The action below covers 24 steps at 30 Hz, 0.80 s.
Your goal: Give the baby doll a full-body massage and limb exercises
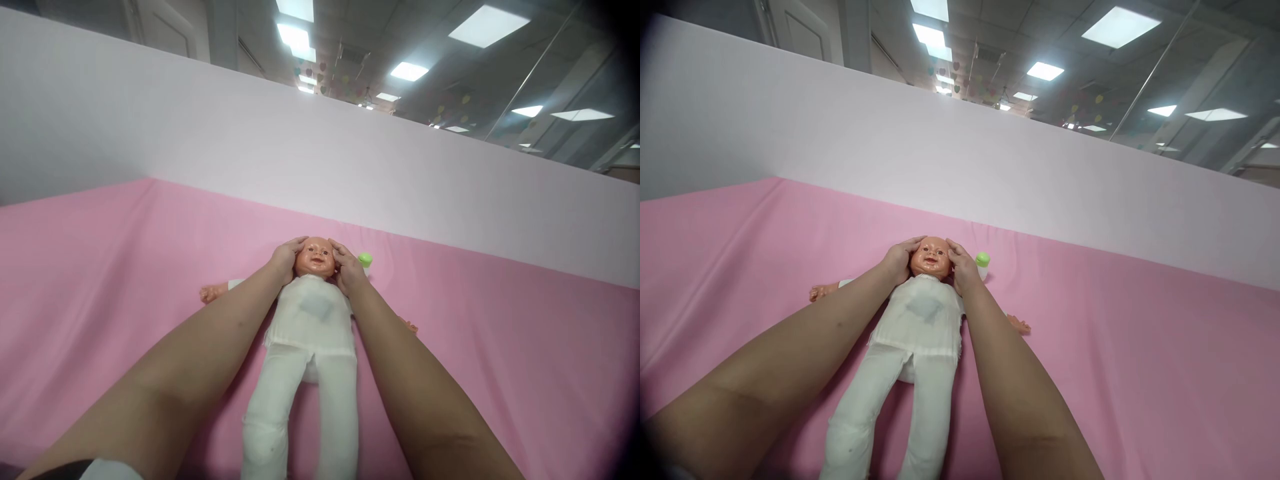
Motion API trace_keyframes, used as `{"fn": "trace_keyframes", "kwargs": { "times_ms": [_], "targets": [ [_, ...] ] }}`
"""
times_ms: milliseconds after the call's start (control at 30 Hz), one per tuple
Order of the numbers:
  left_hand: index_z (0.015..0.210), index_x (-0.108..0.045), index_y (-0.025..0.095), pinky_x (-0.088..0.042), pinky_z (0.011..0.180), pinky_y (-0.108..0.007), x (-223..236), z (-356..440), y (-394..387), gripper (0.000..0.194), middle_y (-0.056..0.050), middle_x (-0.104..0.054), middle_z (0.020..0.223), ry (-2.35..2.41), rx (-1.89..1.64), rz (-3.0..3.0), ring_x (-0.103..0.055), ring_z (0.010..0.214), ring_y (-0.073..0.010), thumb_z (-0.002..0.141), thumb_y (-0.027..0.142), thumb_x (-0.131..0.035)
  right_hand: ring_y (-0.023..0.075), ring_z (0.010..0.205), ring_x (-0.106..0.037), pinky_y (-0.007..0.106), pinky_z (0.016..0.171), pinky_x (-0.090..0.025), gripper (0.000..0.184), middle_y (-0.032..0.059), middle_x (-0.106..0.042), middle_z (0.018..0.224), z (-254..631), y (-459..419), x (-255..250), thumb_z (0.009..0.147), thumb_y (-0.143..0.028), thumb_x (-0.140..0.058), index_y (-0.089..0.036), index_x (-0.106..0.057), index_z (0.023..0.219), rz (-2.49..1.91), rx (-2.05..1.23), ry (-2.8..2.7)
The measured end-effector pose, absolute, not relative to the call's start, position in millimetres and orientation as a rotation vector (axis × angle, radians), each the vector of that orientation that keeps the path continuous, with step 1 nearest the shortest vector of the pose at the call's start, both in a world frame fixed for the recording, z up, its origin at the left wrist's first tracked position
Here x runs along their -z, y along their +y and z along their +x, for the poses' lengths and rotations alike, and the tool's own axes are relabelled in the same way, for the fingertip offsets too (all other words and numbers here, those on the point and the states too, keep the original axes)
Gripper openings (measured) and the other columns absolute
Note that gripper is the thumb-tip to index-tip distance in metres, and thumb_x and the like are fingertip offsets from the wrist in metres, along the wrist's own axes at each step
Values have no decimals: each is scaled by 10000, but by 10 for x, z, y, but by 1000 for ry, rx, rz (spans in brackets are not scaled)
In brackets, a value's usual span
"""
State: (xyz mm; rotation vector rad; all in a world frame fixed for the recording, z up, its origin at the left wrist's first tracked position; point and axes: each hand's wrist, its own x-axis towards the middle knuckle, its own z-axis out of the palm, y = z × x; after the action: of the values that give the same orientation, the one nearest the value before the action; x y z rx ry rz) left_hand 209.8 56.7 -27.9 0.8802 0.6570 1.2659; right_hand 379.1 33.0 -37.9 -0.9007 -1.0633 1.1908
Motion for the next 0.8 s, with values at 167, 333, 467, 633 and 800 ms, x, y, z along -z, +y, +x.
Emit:
{"fn": "trace_keyframes", "kwargs": {
  "times_ms": [167, 333, 467, 633, 800],
  "targets": [
    [1120, -628, 182, -599, 822, -429, 286, 2116, 532, 494, -119, -739, 1005, 669, -1242, 1013, -730, 891, -283, 702, 325, -848, 266, 1054, -690, 434, 884, -597, 613, 44, -699, 1225, 3760, 271, 305, 692, -418, -870, -300, -631, 1244, -893, -1203, -1084],
    [1119, -626, 202, -588, 740, -380, 287, 2065, 576, 569, -68, -727, 927, 727, -1193, 1135, -717, 785, -240, 649, 350, -909, 252, 1007, -709, 408, 879, -597, 672, 48, -695, 1126, 3708, 295, 282, 611, -399, -946, -252, -603, 1170, -936, -1134, -1102],
    [1107, -635, 206, -577, 774, -355, 315, 2093, 623, 466, -59, -724, 952, 719, -1205, 1194, -710, 841, -224, 737, 402, -839, 233, 973, -702, 382, 874, -580, 579, 25, -704, 1042, 3691, 370, 322, 649, -476, -911, -247, -607, 1086, -978, -1015, -1106],
    [1109, -624, 203, -571, 846, -373, 347, 2135, 634, 383, -62, -715, 975, 708, -1226, 1241, -703, 908, -227, 844, 464, -711, 231, 997, -687, 376, 875, -575, 493, 27, -729, 1044, 3754, 410, 391, 774, -586, -762, -244, -642, 1108, -979, -974, -1149],
    [1218, -574, 200, -569, 905, -403, 373, 2114, 590, 473, -91, -722, 1079, 717, -1221, 1321, -713, 978, -247, 887, 534, -625, 251, 1014, -701, 395, 845, -591, 579, 59, -741, 1153, 3835, 332, 468, 831, -586, -682, -257, -620, 1304, -984, -967, -1243]
  ]
}}
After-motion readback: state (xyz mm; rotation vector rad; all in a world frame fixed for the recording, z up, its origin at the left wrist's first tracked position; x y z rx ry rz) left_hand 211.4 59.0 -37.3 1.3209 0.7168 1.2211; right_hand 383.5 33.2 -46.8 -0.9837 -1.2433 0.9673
